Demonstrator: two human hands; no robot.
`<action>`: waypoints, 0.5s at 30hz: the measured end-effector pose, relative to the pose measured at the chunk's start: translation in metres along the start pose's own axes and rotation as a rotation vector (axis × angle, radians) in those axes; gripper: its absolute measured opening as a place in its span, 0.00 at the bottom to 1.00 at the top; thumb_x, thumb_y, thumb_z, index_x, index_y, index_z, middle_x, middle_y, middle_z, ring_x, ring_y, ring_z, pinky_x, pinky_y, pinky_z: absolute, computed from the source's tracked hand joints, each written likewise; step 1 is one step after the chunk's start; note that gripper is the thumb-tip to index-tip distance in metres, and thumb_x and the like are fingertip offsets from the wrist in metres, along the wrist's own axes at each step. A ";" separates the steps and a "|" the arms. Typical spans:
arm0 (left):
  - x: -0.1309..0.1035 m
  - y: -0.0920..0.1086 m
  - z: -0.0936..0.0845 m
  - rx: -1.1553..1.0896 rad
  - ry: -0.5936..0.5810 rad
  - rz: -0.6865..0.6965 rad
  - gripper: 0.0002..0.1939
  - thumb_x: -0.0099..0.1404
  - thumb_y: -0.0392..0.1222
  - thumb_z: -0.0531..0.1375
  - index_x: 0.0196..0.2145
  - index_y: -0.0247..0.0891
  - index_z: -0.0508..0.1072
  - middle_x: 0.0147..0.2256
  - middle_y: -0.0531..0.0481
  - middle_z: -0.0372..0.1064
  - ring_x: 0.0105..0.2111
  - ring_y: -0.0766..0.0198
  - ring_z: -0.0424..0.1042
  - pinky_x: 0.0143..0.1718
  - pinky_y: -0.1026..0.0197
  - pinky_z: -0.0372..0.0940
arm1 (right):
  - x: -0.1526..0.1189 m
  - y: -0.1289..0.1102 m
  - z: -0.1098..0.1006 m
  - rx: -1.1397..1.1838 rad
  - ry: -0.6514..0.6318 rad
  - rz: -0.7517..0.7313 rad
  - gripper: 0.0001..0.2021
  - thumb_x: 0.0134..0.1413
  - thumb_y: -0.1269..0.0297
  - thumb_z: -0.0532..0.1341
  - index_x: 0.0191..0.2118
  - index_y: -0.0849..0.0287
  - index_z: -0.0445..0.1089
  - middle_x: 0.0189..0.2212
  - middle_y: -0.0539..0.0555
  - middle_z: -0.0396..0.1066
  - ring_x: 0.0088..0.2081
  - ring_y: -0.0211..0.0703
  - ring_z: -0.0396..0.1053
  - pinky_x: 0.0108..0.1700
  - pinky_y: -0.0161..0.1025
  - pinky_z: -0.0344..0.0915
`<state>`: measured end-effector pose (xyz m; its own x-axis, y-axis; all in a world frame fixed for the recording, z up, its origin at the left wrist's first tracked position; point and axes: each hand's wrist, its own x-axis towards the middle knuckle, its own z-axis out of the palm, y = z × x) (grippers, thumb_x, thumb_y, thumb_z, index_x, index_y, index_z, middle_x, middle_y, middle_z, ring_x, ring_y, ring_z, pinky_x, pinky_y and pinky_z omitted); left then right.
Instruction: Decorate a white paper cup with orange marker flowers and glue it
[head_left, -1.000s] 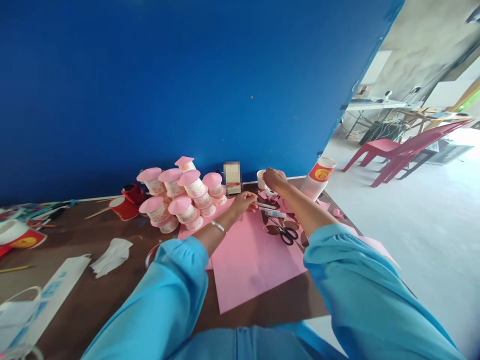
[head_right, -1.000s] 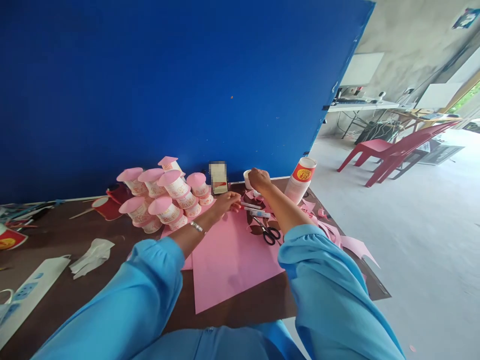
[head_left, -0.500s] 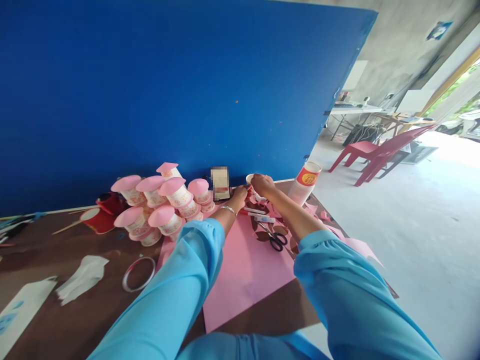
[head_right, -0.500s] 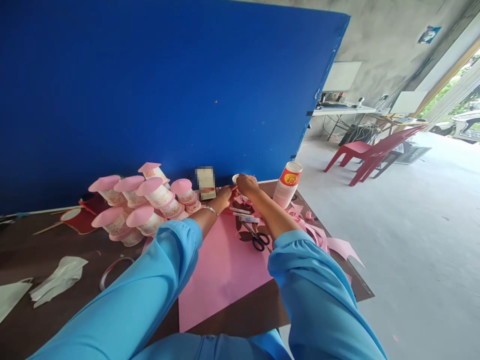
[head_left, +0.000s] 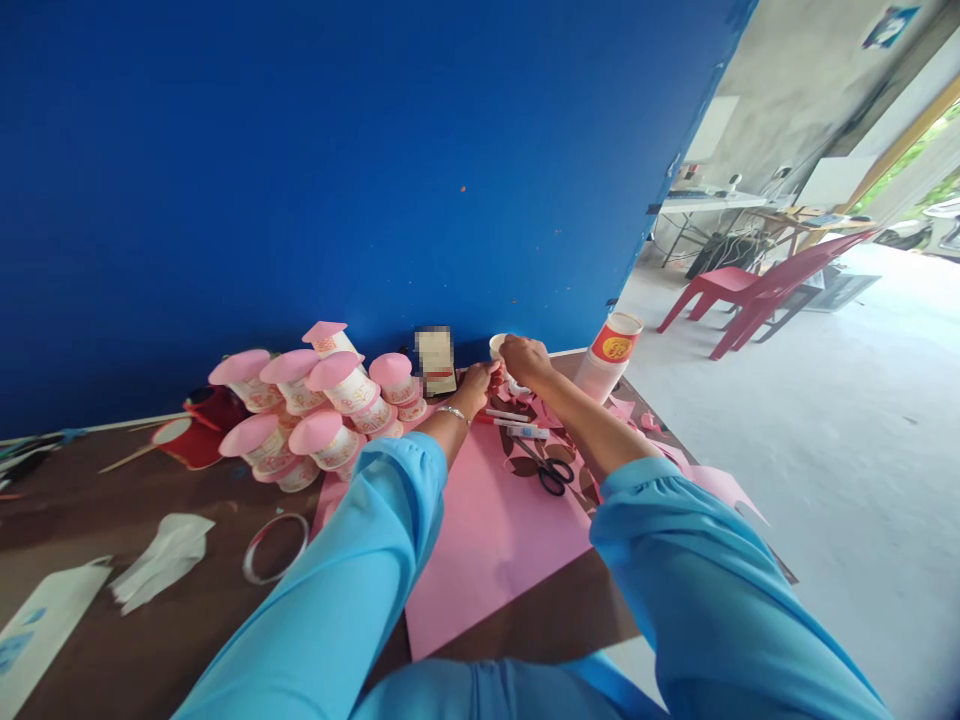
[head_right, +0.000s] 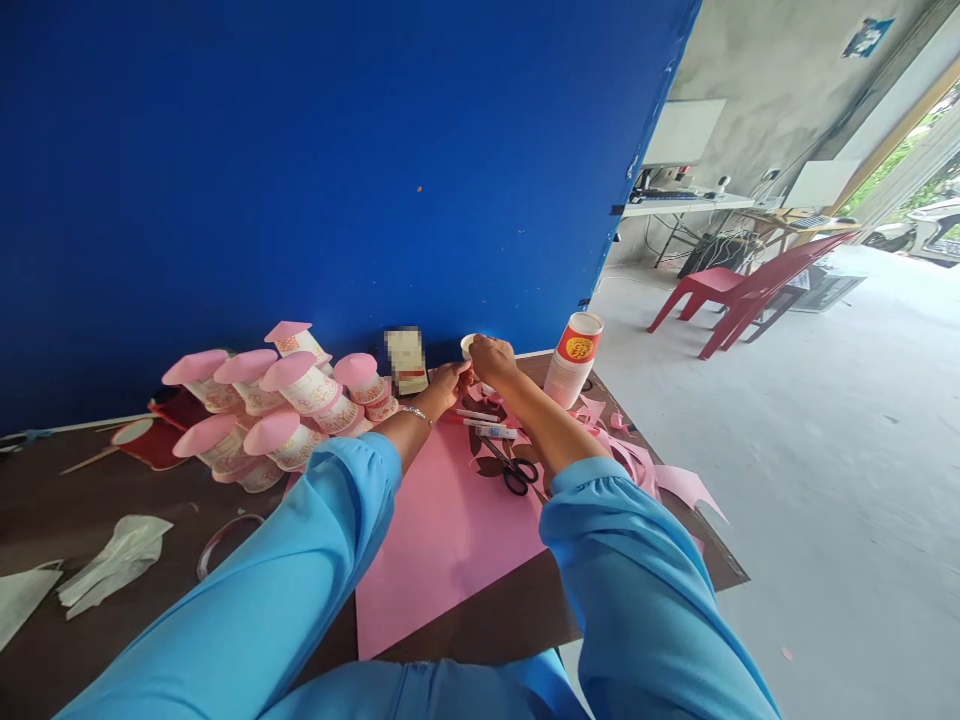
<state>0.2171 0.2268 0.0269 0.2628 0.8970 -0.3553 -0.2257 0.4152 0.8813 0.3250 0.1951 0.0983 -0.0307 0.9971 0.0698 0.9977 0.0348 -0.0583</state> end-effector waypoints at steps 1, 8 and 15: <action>-0.001 0.002 0.001 0.026 -0.005 -0.010 0.21 0.72 0.48 0.62 0.58 0.36 0.71 0.56 0.41 0.71 0.52 0.53 0.74 0.52 0.45 0.74 | -0.004 0.000 -0.009 0.015 0.043 -0.003 0.17 0.69 0.55 0.63 0.56 0.58 0.70 0.55 0.58 0.71 0.52 0.48 0.73 0.54 0.51 0.75; -0.044 0.015 -0.016 0.132 -0.091 0.092 0.16 0.72 0.46 0.61 0.53 0.35 0.73 0.52 0.41 0.73 0.47 0.59 0.77 0.47 0.55 0.75 | -0.064 0.006 -0.057 0.392 0.488 0.011 0.17 0.73 0.63 0.47 0.50 0.58 0.72 0.54 0.60 0.72 0.50 0.48 0.74 0.52 0.42 0.69; -0.150 -0.007 -0.099 0.415 -0.314 0.566 0.35 0.58 0.49 0.72 0.60 0.44 0.68 0.62 0.42 0.70 0.64 0.49 0.68 0.63 0.49 0.67 | -0.133 -0.043 0.029 1.350 0.042 -0.133 0.19 0.70 0.46 0.52 0.39 0.58 0.67 0.27 0.52 0.75 0.27 0.39 0.75 0.30 0.36 0.74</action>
<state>0.0868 0.1043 0.0428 0.4798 0.8454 0.2348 -0.0507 -0.2405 0.9693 0.2849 0.0634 0.0627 -0.0948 0.9791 0.1800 0.1500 0.1928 -0.9697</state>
